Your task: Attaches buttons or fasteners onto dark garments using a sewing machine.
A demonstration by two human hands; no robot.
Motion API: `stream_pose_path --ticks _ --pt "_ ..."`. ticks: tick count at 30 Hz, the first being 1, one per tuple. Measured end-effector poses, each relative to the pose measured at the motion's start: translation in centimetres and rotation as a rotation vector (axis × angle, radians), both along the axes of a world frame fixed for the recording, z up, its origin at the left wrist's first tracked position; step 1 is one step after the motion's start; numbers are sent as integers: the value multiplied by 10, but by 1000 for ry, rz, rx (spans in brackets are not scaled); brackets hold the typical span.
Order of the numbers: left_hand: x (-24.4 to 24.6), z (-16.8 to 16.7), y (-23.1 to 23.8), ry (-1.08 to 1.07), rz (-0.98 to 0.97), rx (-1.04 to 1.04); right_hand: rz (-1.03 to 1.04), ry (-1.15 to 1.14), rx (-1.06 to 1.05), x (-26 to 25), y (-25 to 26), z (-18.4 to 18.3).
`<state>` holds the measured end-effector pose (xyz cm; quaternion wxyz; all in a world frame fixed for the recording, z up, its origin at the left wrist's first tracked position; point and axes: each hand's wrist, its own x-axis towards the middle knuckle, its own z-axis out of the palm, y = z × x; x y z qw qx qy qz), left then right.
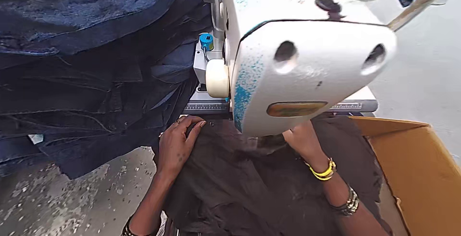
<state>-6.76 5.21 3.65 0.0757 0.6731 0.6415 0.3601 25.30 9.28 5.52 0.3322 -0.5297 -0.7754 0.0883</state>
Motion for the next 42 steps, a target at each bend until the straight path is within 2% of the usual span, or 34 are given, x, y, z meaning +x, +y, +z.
stream_pose_path --ticks 3,6,8,11,14,17,20,23,26,29,31,33,34,37,38,39,42 --pt "13 1 1 -143 -198 -45 -179 -160 65 24 19 -2" --pt "39 6 3 -413 -394 -189 -204 -248 154 28 42 -2" --pt "56 11 5 -508 -372 -252 -171 -339 142 25 60 -5" --pt "69 11 9 -514 -283 -280 -171 -485 94 21 83 -15" --pt "75 10 7 -548 -228 -290 -199 -395 130 21 82 -21" --pt "78 5 7 -621 -203 -272 -192 -206 255 30 67 -24" --pt "80 3 9 -685 -184 -249 -243 71 119 32 45 -8" --pt "81 6 8 -711 -153 -262 -229 225 -5 37 33 2" --pt "78 7 11 -646 -168 -253 -176 245 0 31 27 15" --pt "71 10 6 -373 -228 -92 -76 73 281 9 19 23" --pt "66 20 -9 -213 -438 84 95 -47 515 -5 11 21" --pt "64 31 -27 -204 -662 83 321 -106 639 -23 -2 13" --pt "64 33 -32 -215 -695 54 421 -117 658 -33 -4 10" --pt "67 26 -35 -252 -646 9 360 -244 650 -47 1 20" --pt "67 26 -35 -260 -646 15 347 -214 614 -48 2 20" --pt "67 27 -38 -287 -660 20 367 -112 530 -47 -1 17" --pt "52 36 -41 -426 -661 27 636 315 23 -44 -24 15"
